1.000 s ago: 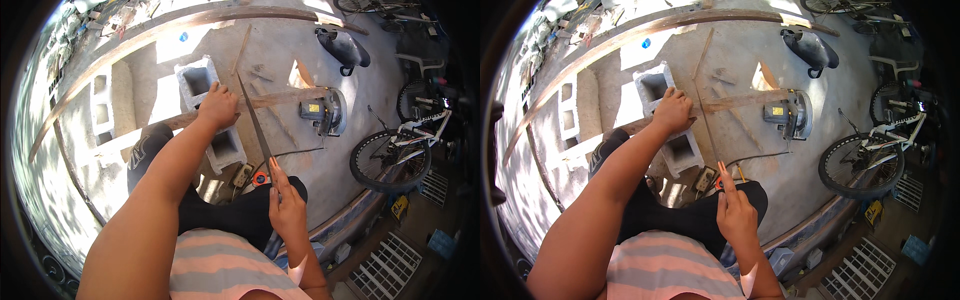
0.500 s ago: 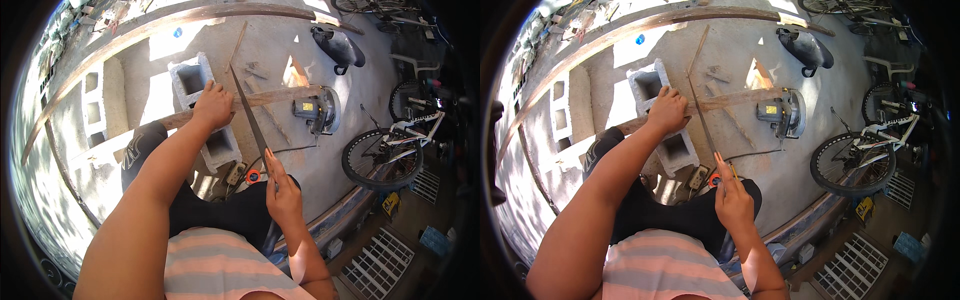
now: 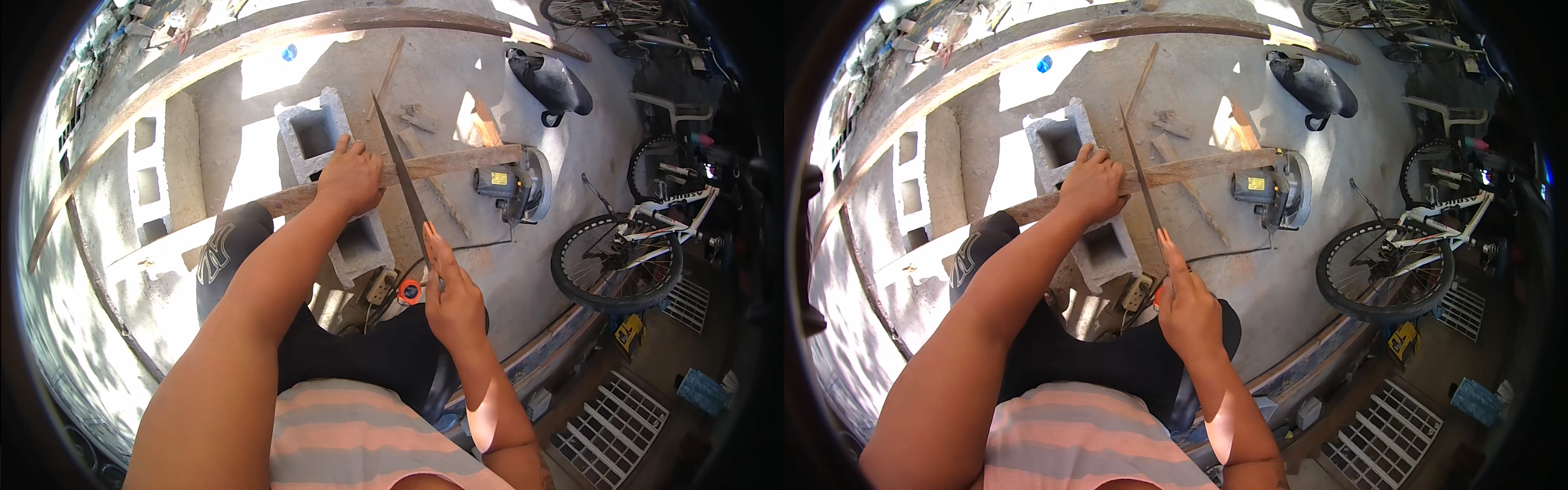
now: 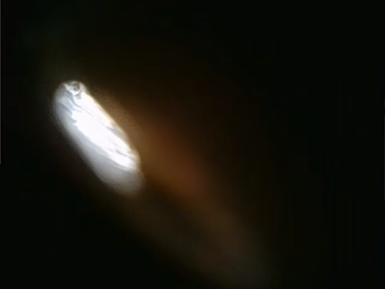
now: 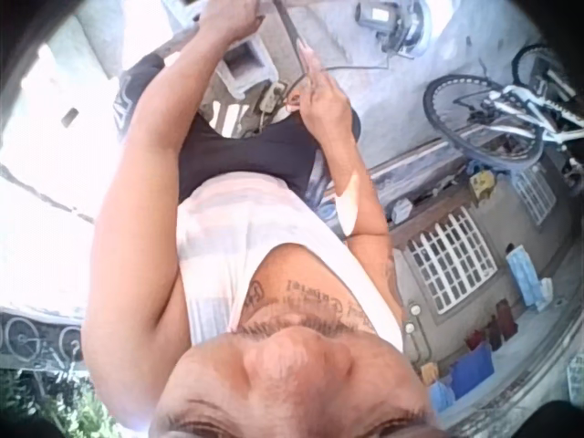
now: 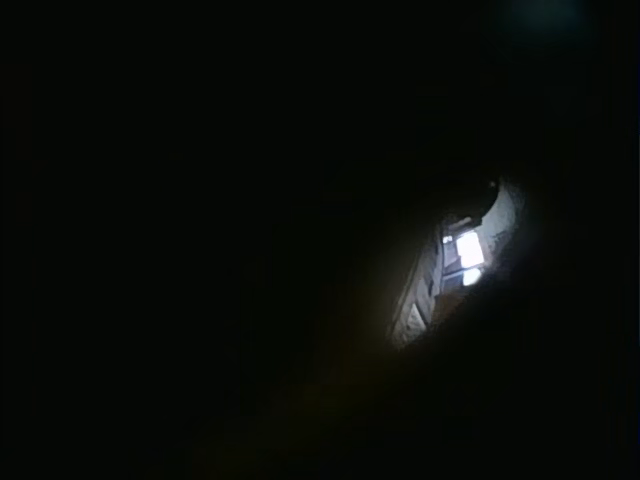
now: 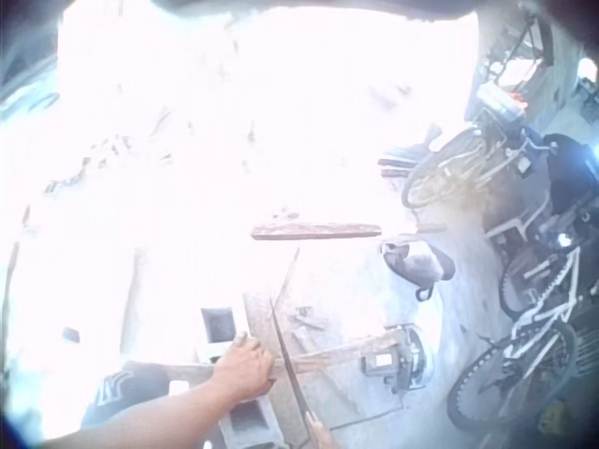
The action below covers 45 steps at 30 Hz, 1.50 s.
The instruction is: The person measures and marks a wooden plank, then saws it to size. They then position the cut plank onto a large board and hammer nails into it to assemble a wooden frame.
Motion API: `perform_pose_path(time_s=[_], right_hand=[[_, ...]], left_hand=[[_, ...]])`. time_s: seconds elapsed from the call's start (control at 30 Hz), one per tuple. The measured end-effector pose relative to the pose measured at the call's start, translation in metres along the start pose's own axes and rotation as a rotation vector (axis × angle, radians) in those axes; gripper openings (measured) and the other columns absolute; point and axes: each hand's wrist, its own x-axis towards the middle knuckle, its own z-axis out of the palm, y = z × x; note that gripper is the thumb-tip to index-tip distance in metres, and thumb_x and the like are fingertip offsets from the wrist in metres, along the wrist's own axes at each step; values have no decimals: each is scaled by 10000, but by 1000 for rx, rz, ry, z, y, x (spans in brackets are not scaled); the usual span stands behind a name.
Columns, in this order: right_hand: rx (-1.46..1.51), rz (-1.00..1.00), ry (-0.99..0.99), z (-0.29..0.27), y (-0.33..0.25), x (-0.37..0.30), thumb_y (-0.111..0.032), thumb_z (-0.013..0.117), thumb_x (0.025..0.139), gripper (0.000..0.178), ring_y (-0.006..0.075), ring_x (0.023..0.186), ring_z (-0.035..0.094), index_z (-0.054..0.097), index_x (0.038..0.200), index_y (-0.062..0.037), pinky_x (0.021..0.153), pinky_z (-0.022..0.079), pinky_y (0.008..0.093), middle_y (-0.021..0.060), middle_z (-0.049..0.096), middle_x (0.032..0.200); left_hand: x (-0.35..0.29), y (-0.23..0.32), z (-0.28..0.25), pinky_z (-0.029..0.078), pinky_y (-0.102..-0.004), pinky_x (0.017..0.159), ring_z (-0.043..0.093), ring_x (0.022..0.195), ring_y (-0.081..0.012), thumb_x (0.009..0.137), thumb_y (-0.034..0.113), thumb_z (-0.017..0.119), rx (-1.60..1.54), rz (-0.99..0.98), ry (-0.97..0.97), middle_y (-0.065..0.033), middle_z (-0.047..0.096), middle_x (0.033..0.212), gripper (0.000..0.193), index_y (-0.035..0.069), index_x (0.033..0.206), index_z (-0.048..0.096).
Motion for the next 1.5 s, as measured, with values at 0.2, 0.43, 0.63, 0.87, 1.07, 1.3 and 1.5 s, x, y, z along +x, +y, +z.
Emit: perform_pose_path(time_s=[0.2, 0.43, 0.63, 0.87, 1.07, 1.3, 1.5], right_hand=[[56, 70, -8, 26, -2, 47, -80, 608, 1016, 614, 474, 1005, 729, 479, 1610, -169, 866, 592, 531, 262, 746, 1151], [146, 140, -63, -55, -19, -81, 31, 612, 993, 630, 422, 1285, 692, 495, 1596, -111, 1049, 579, 464, 292, 688, 1388], [5, 8, 62, 41, 7, 66, -78, 609, 1016, 602, 479, 1045, 728, 482, 1603, -107, 852, 600, 532, 290, 735, 1191], [78, 66, -34, -68, -14, -104, 10, 655, 964, 678, 399, 1078, 767, 486, 1607, -124, 920, 625, 464, 231, 747, 1269], [28, 78, 27, 25, -6, 109, -29, 632, 995, 655, 446, 989, 745, 470, 1616, -158, 826, 604, 511, 221, 761, 1192], [115, 194, -91, -70, -15, -118, 83, 609, 976, 615, 391, 1230, 734, 522, 1568, -57, 1039, 604, 440, 272, 696, 1393], [10, -1, 118, 49, 7, 88, -41, 634, 991, 644, 462, 936, 729, 473, 1607, -136, 777, 596, 536, 261, 744, 1061]], left_hand=[[4, -2, -1, 261, -517, 1297, 599, 1313, -277, 921, 386, 735, -30, 33, -29, -120, 766, 1176, 420, 35, 1151, 738], [3, 5, -1, 240, -501, 1308, 600, 1322, -279, 861, 400, 819, 12, 22, 2, -124, 766, 1143, 444, 39, 1105, 734], [9, 8, 3, 241, -512, 1307, 594, 1333, -284, 864, 403, 814, -55, 11, 3, -129, 765, 1153, 445, 34, 1100, 735], [8, 8, 2, 264, -521, 1305, 597, 1335, -288, 869, 384, 801, -7, 45, -50, -139, 760, 1184, 450, 18, 1124, 737], [14, 14, 2, 266, -521, 1306, 599, 1337, -290, 868, 390, 805, -13, 52, -54, -140, 758, 1177, 456, 18, 1122, 736], [4, 3, 0, 264, -515, 1303, 600, 1333, -291, 858, 391, 817, -15, 23, -15, -146, 755, 1173, 460, 16, 1110, 731], [11, 13, 4, 262, -522, 1303, 601, 1331, -295, 857, 381, 814, -29, 49, -17, -145, 759, 1163, 433, 31, 1097, 732]])
